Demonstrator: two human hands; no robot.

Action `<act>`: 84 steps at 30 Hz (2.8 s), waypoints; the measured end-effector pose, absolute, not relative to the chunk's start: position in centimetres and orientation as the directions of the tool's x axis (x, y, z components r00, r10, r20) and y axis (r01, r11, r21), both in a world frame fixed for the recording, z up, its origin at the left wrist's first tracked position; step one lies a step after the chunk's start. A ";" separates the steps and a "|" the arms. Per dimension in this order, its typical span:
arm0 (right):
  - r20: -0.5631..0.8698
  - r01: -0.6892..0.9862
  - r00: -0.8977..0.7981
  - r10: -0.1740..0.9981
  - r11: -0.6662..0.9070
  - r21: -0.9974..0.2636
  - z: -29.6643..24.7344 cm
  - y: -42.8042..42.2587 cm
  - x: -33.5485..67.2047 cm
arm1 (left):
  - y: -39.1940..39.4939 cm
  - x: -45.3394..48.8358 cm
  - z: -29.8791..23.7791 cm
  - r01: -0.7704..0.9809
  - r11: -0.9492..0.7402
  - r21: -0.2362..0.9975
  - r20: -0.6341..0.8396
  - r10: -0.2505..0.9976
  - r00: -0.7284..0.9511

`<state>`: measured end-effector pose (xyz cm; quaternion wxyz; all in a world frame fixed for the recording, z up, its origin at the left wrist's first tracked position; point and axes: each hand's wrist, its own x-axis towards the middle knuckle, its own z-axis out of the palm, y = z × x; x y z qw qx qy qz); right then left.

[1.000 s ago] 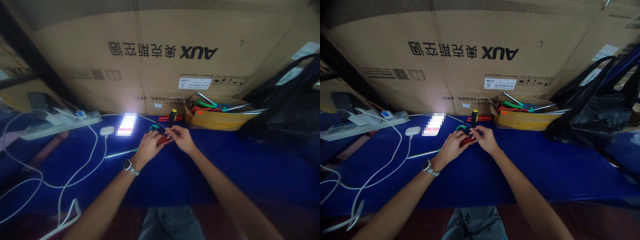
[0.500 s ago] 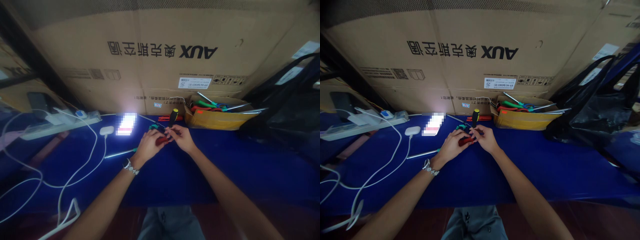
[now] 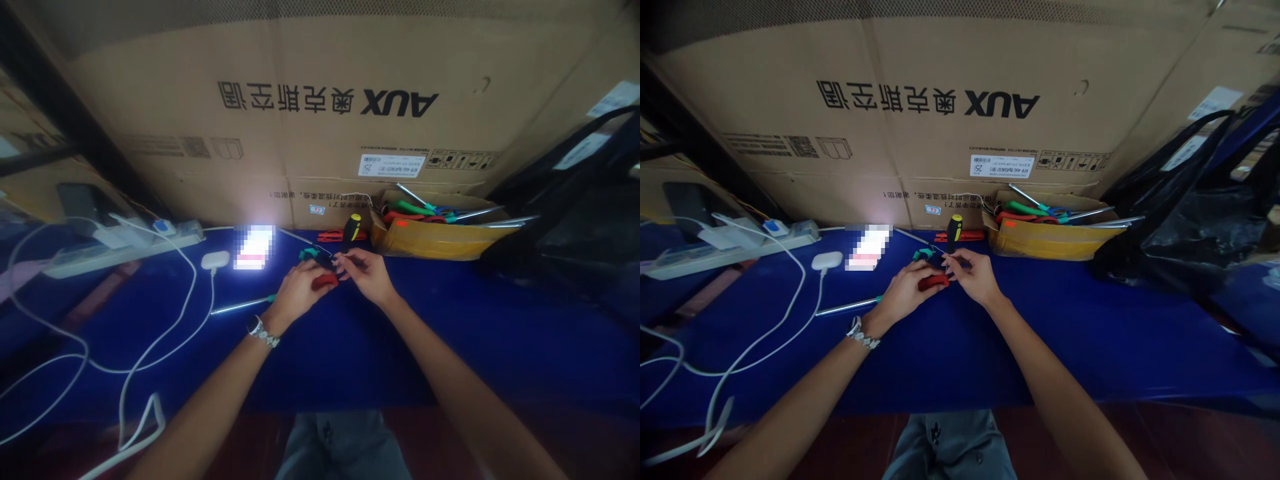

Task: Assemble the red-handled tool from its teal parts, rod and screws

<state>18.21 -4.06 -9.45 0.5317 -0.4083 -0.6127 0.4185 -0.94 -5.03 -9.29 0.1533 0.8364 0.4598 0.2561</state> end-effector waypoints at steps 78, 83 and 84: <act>0.078 0.746 0.134 0.988 -0.049 -0.664 -8.8 -5.0 18.8 | -3.2 -0.4 -8.5 0.631 -0.700 0.334 0.348 0.714 0.607; -0.005 0.888 0.171 0.985 -0.156 -0.433 -7.8 -6.1 18.5 | -3.1 -0.6 -9.1 0.593 -0.721 0.358 0.392 0.692 0.606; -0.008 0.905 0.159 0.987 -0.149 -0.399 -7.7 -6.2 18.5 | -3.1 -0.7 -9.2 0.586 -0.727 0.358 0.401 0.687 0.606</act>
